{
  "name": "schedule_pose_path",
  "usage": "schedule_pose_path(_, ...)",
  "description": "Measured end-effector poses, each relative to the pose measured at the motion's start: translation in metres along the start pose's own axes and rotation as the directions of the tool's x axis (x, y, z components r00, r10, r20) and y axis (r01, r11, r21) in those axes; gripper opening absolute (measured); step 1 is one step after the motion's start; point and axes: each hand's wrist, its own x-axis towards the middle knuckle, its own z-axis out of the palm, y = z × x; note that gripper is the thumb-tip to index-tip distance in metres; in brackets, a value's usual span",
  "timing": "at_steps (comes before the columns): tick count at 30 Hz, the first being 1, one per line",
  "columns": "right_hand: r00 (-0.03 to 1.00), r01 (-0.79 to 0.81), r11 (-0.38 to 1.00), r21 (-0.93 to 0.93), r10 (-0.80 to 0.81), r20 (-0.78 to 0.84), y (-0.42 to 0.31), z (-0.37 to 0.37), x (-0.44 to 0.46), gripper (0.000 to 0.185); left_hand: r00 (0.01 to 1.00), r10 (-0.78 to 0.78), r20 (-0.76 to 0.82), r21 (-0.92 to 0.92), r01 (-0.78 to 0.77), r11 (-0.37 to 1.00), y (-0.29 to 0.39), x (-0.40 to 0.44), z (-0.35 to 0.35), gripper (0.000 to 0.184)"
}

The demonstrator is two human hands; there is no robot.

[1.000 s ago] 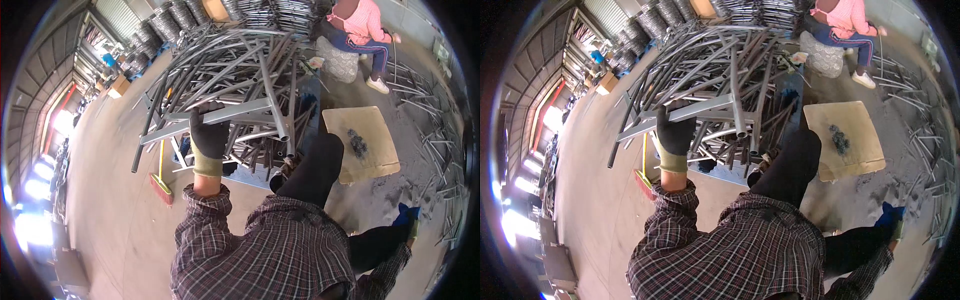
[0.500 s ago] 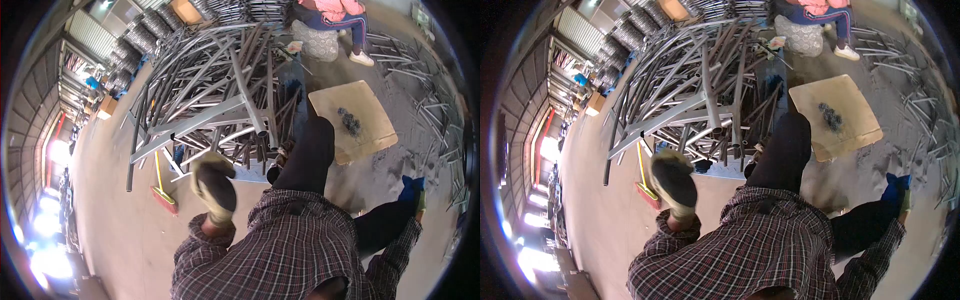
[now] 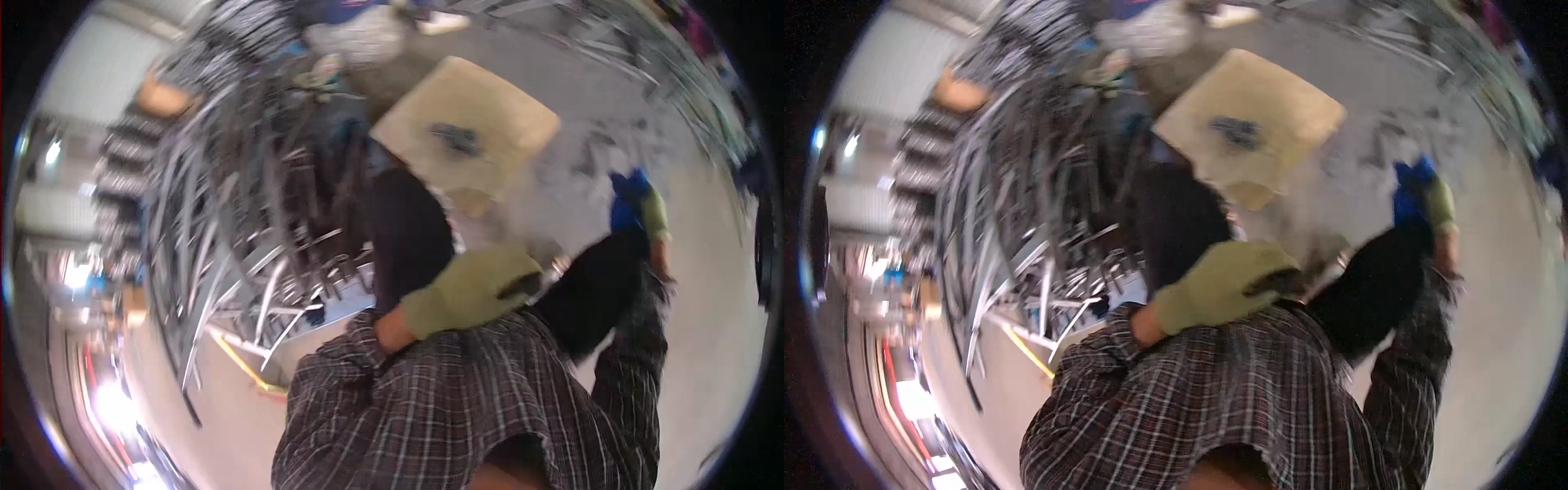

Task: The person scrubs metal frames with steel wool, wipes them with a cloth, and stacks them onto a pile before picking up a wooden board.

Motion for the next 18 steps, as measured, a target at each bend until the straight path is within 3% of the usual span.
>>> schedule_pose_path(2, 0.990, -0.041, 0.871, -0.489, -0.031, -0.137, 0.005, -0.003, -0.001, 0.029, 0.998, 0.009, 0.059, 0.000, -0.009, 1.000, -0.010, 0.030, 0.004, 0.045)
schedule_pose_path(3, 0.979, -0.003, 0.950, -0.313, -0.062, -0.196, 0.004, 0.001, -0.004, 0.029, 0.994, 0.034, 0.103, -0.004, -0.034, 0.999, -0.014, 0.048, 0.006, 0.044)
schedule_pose_path(4, 0.973, 0.065, 0.872, -0.484, -0.163, -0.162, 0.017, -0.001, -0.005, 0.029, 0.988, 0.057, 0.147, -0.006, -0.057, 0.998, -0.016, 0.063, 0.008, 0.042)
schedule_pose_path(5, 0.982, 0.084, 0.940, -0.330, -0.135, -0.134, -0.025, -0.010, -0.017, 0.026, 0.980, 0.074, 0.183, 0.007, -0.077, 0.997, -0.020, 0.079, 0.013, 0.041)
schedule_pose_path(6, 0.996, 0.034, 0.919, -0.394, -0.062, -0.058, -0.006, -0.006, -0.008, 0.024, 0.968, 0.072, 0.242, 0.037, -0.083, 0.996, -0.025, 0.093, 0.020, 0.040)
schedule_pose_path(7, 0.991, -0.133, 0.926, -0.354, 0.115, -0.070, -0.052, -0.013, -0.021, 0.023, 0.954, 0.057, 0.295, 0.079, -0.084, 0.993, -0.030, 0.103, 0.024, 0.039)
schedule_pose_path(8, 0.999, -0.037, 0.946, -0.321, 0.028, -0.033, -0.021, -0.007, -0.019, 0.026, 0.940, 0.032, 0.341, 0.129, -0.080, 0.988, -0.036, 0.111, 0.026, 0.038)
schedule_pose_path(9, 0.995, -0.089, 0.957, -0.276, 0.099, 0.021, -0.024, -0.008, -0.021, 0.030, 0.947, 0.094, 0.307, 0.152, -0.147, 0.977, -0.046, 0.117, 0.028, 0.034)
schedule_pose_path(10, 0.983, -0.142, 0.963, -0.229, 0.164, 0.079, -0.029, -0.006, -0.023, 0.035, 0.955, 0.069, 0.290, 0.113, -0.106, 0.988, -0.060, 0.121, 0.027, 0.033)
schedule_pose_path(12, 0.954, -0.253, 0.966, 0.062, 0.238, 0.183, -0.018, 0.000, -0.027, 0.036, 0.970, 0.035, 0.241, 0.028, -0.043, 0.999, -0.090, 0.127, 0.024, 0.030)
schedule_pose_path(13, 0.934, -0.313, 0.927, 0.206, 0.262, 0.242, -0.011, 0.003, -0.032, 0.037, 0.973, 0.015, 0.229, 0.144, -0.049, 0.988, -0.092, 0.138, 0.012, 0.028)
schedule_pose_path(16, 0.918, -0.315, 0.937, 0.150, 0.261, 0.298, -0.006, 0.004, -0.040, 0.036, 0.990, -0.034, 0.136, 0.260, -0.002, 0.966, -0.138, 0.150, 0.016, 0.033)
schedule_pose_path(17, 0.918, -0.301, 0.953, 0.018, 0.285, 0.277, -0.014, 0.001, -0.040, 0.037, 0.984, -0.045, 0.170, 0.283, -0.005, 0.959, -0.148, 0.153, 0.021, 0.031)
schedule_pose_path(18, 0.908, -0.333, 0.943, 0.023, 0.313, 0.278, -0.016, 0.002, -0.042, 0.037, 0.978, -0.066, 0.200, 0.311, 0.000, 0.950, -0.156, 0.155, 0.024, 0.030)
